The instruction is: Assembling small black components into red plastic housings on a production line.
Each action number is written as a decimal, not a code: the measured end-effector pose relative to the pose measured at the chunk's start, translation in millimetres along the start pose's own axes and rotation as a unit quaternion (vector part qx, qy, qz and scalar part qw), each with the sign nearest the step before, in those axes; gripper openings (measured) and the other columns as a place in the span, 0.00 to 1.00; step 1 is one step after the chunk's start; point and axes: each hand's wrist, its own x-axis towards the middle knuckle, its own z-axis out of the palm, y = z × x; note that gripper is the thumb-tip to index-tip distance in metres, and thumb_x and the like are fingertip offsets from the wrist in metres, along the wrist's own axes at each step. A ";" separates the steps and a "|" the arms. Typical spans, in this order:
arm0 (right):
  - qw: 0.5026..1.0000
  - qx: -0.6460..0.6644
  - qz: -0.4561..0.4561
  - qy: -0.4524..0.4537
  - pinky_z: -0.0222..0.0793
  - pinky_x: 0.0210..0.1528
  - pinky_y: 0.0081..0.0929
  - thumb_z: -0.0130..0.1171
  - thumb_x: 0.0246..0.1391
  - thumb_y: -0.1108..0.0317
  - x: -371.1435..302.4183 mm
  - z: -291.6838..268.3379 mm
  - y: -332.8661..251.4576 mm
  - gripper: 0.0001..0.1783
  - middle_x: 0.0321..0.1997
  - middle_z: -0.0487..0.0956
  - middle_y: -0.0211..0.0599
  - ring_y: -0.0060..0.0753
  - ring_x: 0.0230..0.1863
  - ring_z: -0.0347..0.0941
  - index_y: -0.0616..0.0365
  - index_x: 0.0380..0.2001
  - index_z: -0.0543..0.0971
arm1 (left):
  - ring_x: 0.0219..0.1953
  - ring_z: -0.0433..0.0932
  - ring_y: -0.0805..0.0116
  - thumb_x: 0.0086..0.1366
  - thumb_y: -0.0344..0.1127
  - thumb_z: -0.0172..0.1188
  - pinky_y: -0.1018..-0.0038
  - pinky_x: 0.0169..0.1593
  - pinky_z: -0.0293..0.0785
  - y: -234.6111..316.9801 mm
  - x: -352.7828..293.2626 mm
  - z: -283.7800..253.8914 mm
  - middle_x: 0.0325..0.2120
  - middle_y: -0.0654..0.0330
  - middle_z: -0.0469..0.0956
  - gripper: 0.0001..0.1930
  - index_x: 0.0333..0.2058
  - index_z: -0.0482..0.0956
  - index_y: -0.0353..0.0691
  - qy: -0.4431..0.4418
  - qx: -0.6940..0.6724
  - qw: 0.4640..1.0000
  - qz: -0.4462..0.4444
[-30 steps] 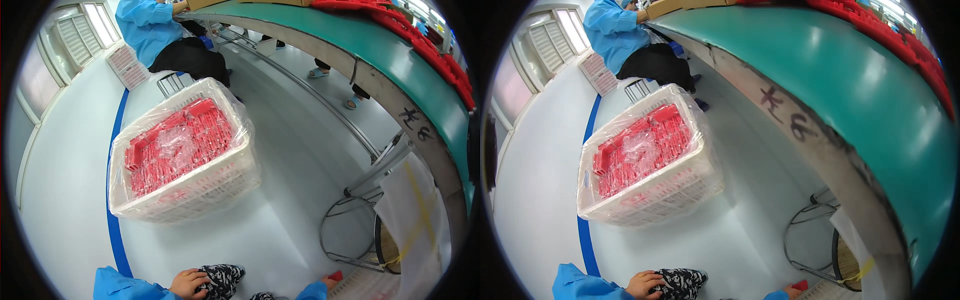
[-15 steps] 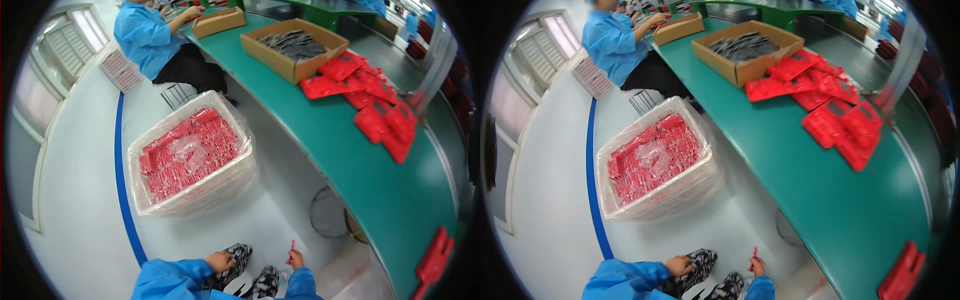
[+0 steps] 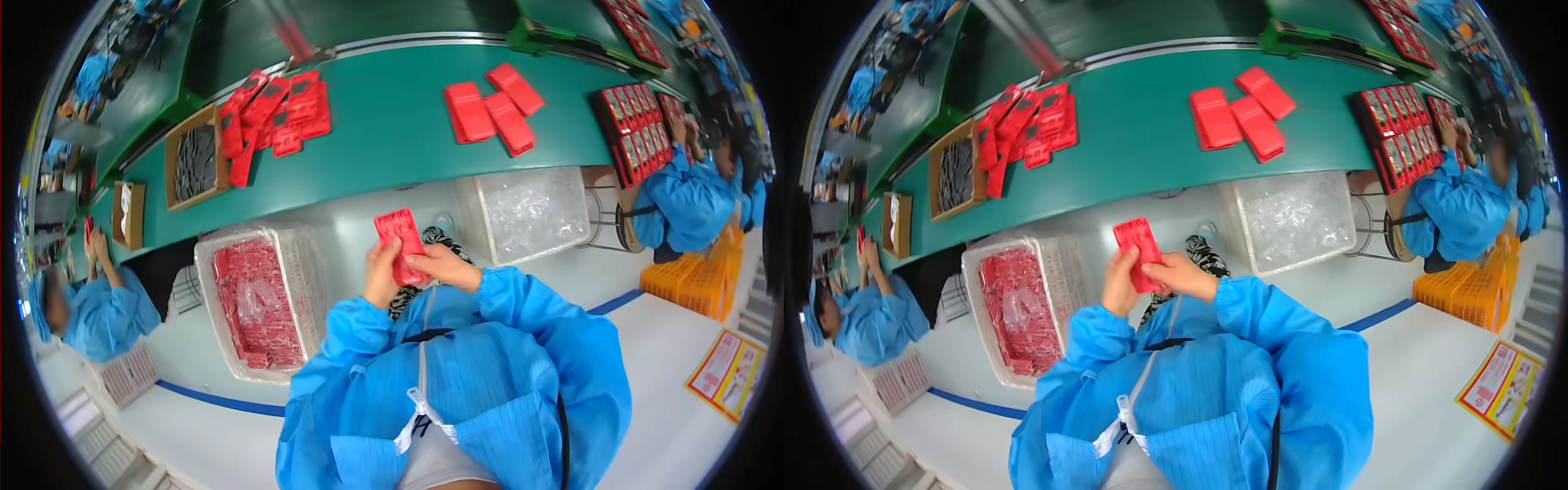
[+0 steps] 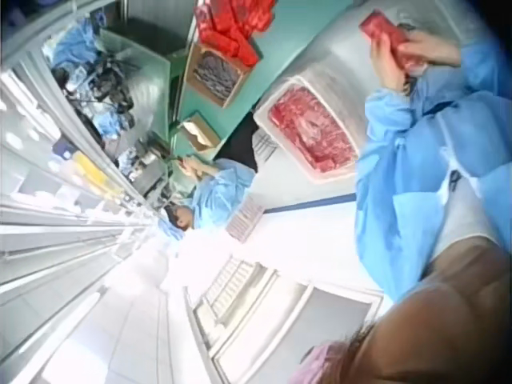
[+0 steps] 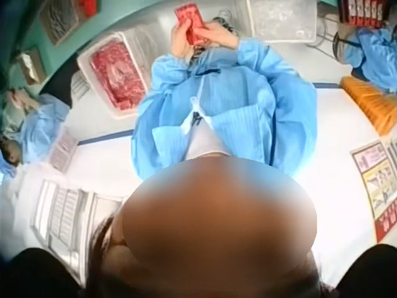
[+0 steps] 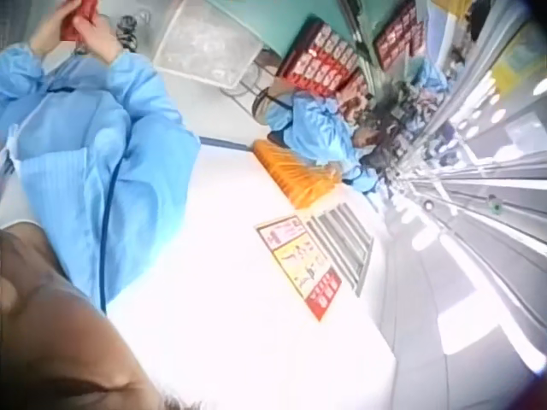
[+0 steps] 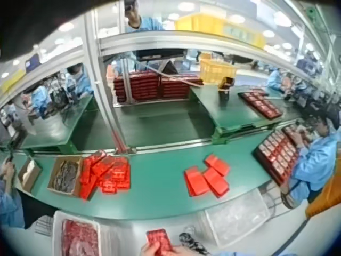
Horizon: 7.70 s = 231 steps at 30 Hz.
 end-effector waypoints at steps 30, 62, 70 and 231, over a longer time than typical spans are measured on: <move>0.952 0.227 -0.111 0.172 0.69 0.37 0.30 0.48 0.58 0.56 241.4 -272.8 -241.4 0.22 0.42 0.74 0.39 0.31 0.41 0.69 0.59 0.50 0.69 | 0.32 0.77 0.58 0.57 0.36 0.60 0.66 0.39 0.73 295.3 391.5 149.2 0.31 0.51 0.78 0.16 0.41 0.74 0.32 0.124 0.411 0.840 0.332; 0.657 -0.649 -0.263 0.280 0.63 0.55 0.41 0.56 0.42 0.73 357.7 -343.2 -258.4 0.23 0.56 0.67 0.50 0.54 0.55 0.62 0.60 0.47 0.72 | 0.40 0.74 0.37 0.53 0.35 0.49 0.54 0.48 0.70 308.3 470.4 185.7 0.36 0.38 0.76 0.24 0.49 0.68 0.29 0.312 0.565 0.726 0.238; 0.775 -0.605 -0.135 0.122 0.70 0.47 0.44 0.62 0.43 0.46 189.4 -194.0 -206.0 0.39 0.58 0.65 0.54 0.55 0.55 0.65 0.58 0.55 0.67 | 0.34 0.77 0.49 0.58 0.41 0.53 0.60 0.39 0.74 274.9 279.9 129.4 0.31 0.52 0.79 0.13 0.38 0.79 0.43 -0.028 0.623 0.728 0.285; 0.641 -0.628 -0.331 0.292 0.60 0.54 0.47 0.57 0.46 0.67 357.1 -314.6 -244.2 0.16 0.52 0.70 0.41 0.48 0.53 0.63 0.55 0.41 0.75 | 0.56 0.65 0.48 0.59 0.40 0.57 0.62 0.58 0.62 238.0 371.3 206.1 0.53 0.46 0.66 0.20 0.49 0.72 0.39 0.014 0.635 0.654 0.411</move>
